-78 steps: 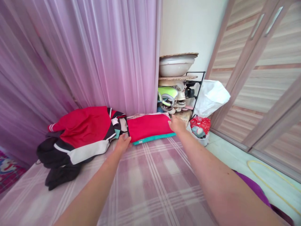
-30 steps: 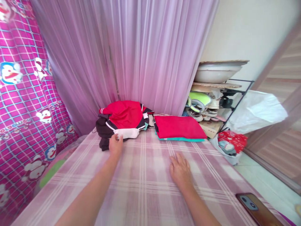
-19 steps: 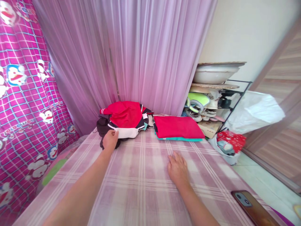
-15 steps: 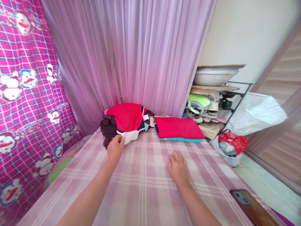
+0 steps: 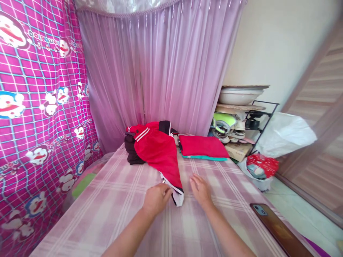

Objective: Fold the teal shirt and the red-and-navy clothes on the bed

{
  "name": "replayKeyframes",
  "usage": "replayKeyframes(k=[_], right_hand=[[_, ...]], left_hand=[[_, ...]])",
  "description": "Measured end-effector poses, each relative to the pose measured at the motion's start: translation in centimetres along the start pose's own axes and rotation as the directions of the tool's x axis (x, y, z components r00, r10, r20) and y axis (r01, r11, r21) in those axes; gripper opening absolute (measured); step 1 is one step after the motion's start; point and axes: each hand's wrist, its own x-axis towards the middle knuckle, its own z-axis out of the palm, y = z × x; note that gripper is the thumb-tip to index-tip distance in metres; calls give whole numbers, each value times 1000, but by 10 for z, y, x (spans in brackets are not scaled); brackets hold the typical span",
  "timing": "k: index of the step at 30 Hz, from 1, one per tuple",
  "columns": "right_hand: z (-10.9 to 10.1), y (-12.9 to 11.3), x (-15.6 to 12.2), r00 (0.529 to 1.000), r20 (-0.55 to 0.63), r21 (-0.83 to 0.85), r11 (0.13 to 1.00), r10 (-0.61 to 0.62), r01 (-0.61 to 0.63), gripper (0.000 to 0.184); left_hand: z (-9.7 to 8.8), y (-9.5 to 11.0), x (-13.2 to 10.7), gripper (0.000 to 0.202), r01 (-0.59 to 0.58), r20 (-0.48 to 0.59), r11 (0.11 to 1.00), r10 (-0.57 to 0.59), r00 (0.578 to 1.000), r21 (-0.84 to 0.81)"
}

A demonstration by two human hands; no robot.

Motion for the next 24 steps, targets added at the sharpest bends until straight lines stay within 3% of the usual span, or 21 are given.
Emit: replayKeyframes(k=[2,5,8,10,13,15,17,21,24], right_hand=[[-3,-17,-17,998,29,71,996,-64,62,37],[-5,-45,-34,989,118,33,996,-89,86,44],[-13,-64,-30,969,248,-39,999,-22,32,40],[-30,-67,-16,961,275,-30,999,25,-17,40],[-71,-60,10,966,258,96,995,-3,-23,40],[-103,-50,22,922,361,238,970,-142,56,37],[-132,-37,28,879,429,336,940,-209,59,36],[-167,-3,27,900,426,408,907,-93,-100,33],[-179,22,24,863,504,436,856,23,-278,38]], left_hand=[[-11,-11,4,32,30,-21,1000,-30,999,10],[-23,-32,9,30,74,-29,997,-74,997,18],[-28,-53,10,26,132,-37,991,-131,991,16],[-29,-68,11,29,136,-59,990,-134,989,32],[-30,-89,18,37,79,-137,991,-63,989,111],[-31,-98,28,44,32,-193,984,2,981,173],[-31,-104,40,54,9,-216,972,43,975,236],[-26,-110,68,67,29,-166,939,30,986,344],[-24,-116,86,44,37,-148,944,12,989,328]])
